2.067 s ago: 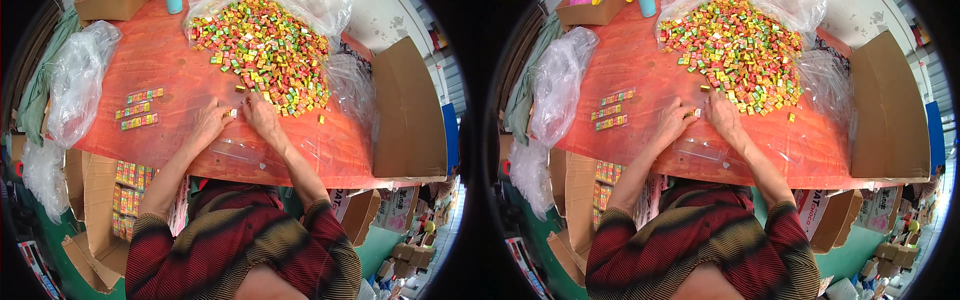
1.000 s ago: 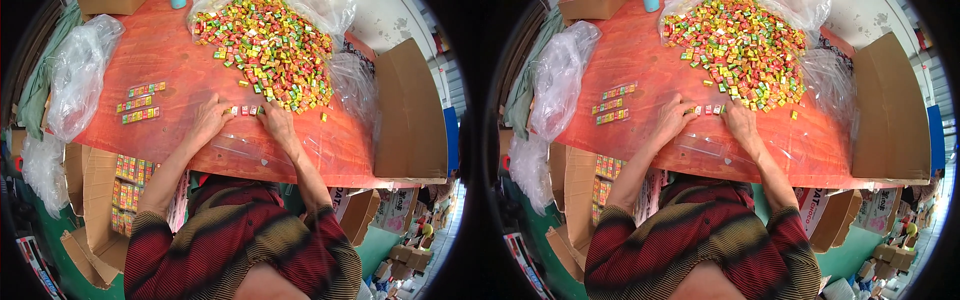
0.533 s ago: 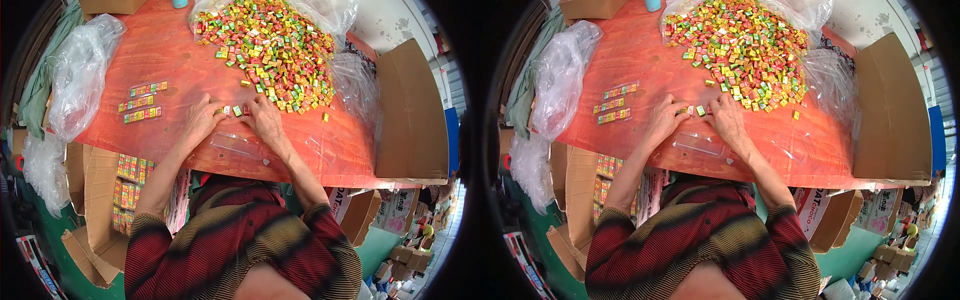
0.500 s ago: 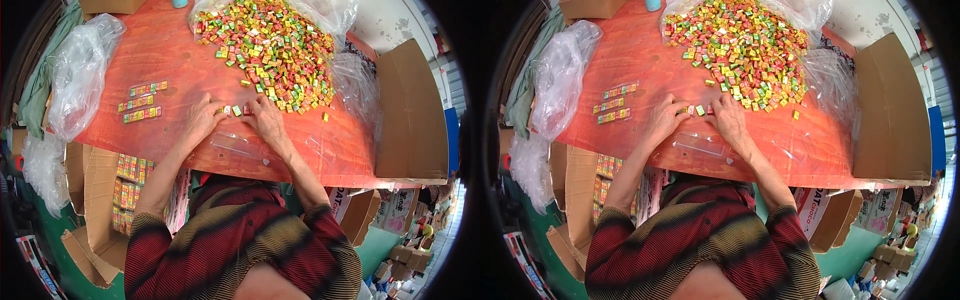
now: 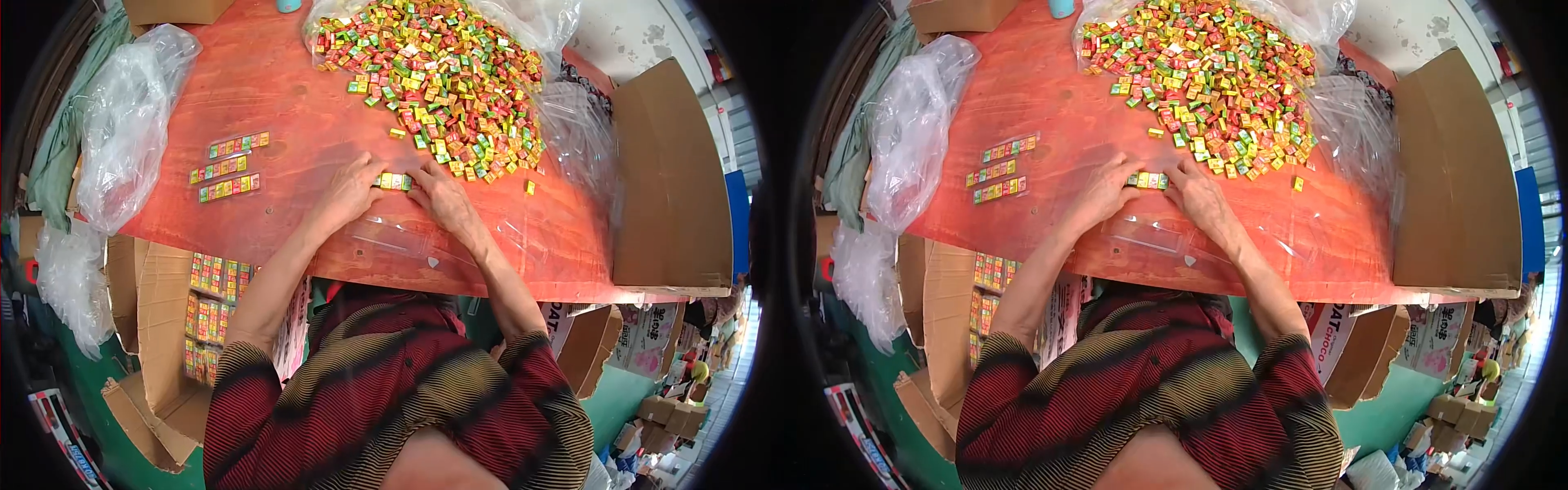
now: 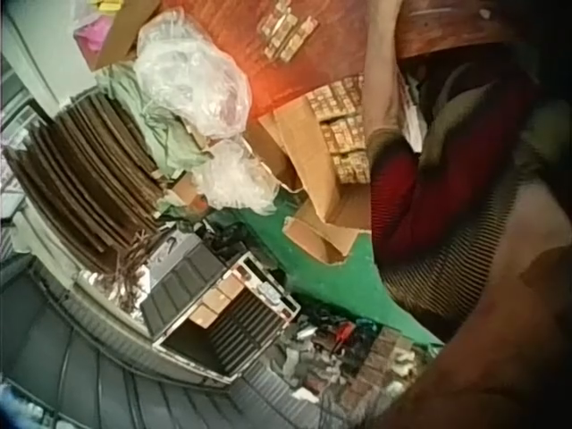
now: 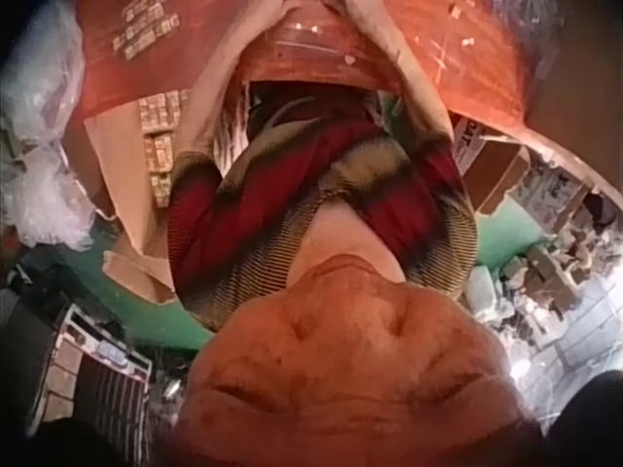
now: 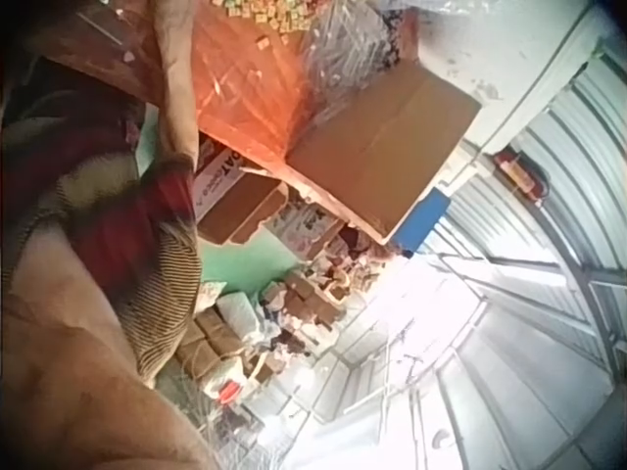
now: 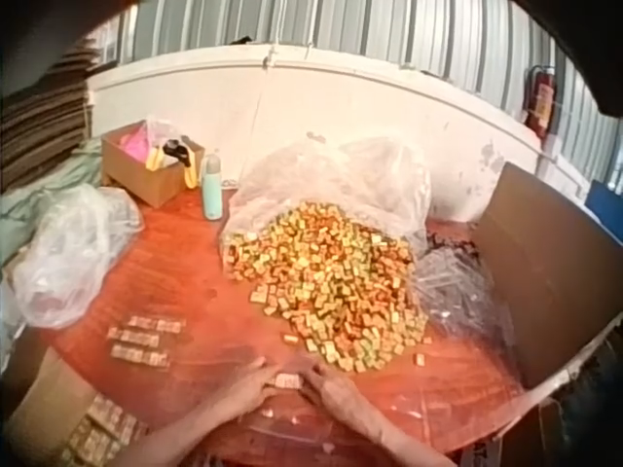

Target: Packaging small colorful oat chocolate snacks into clear plastic sleeves on a factory workbench.

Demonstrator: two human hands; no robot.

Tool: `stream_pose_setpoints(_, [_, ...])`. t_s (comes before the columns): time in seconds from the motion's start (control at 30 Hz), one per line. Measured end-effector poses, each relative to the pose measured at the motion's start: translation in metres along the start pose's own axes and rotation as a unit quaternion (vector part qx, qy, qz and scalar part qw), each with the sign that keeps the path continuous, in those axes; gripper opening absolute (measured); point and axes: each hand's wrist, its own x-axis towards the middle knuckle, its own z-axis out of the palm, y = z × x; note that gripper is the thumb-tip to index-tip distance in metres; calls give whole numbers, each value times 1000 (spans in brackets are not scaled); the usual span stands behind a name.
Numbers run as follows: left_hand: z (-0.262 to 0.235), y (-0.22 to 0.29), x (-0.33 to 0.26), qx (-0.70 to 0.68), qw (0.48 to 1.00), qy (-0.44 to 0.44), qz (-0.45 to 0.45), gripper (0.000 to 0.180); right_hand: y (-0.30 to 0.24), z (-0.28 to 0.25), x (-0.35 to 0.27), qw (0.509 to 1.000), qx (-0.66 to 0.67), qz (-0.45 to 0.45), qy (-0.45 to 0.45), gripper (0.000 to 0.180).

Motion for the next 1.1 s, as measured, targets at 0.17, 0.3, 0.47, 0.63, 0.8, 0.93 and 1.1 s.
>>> stream_pose_setpoints(0.17, [-6, -8, 9, 1, 997, -70, 14, 29, -6, 5, 0, 1000, -21, 20, 7, 31])
stream_pose_setpoints(0.3, [-6, -4, 7, 0, 997, -83, 0, 30, -6, 7, -1, 999, -20, 29, 18, 28])
stream_pose_setpoints(0.47, [-1, 1, 1, 6, 999, -47, -25, 33, -4, 10, -2, 998, -33, 35, 27, 26])
stream_pose_setpoints(0.63, [2, 3, 0, 6, 998, -37, -42, 32, -3, 13, -1, 998, -38, 42, 27, 26])
stream_pose_setpoints(0.8, [4, 7, 2, 15, 1000, -15, -12, 29, -4, 10, 0, 998, -35, 39, 27, 26])
stream_pose_setpoints(0.93, [-3, 21, -2, 39, 997, -34, -63, 29, -13, 7, -9, 997, -29, 65, 23, 28])
stream_pose_setpoints(1.1, [-14, 51, -46, 23, 996, -47, -69, 29, -54, -6, -47, 995, -20, 96, -4, 29])
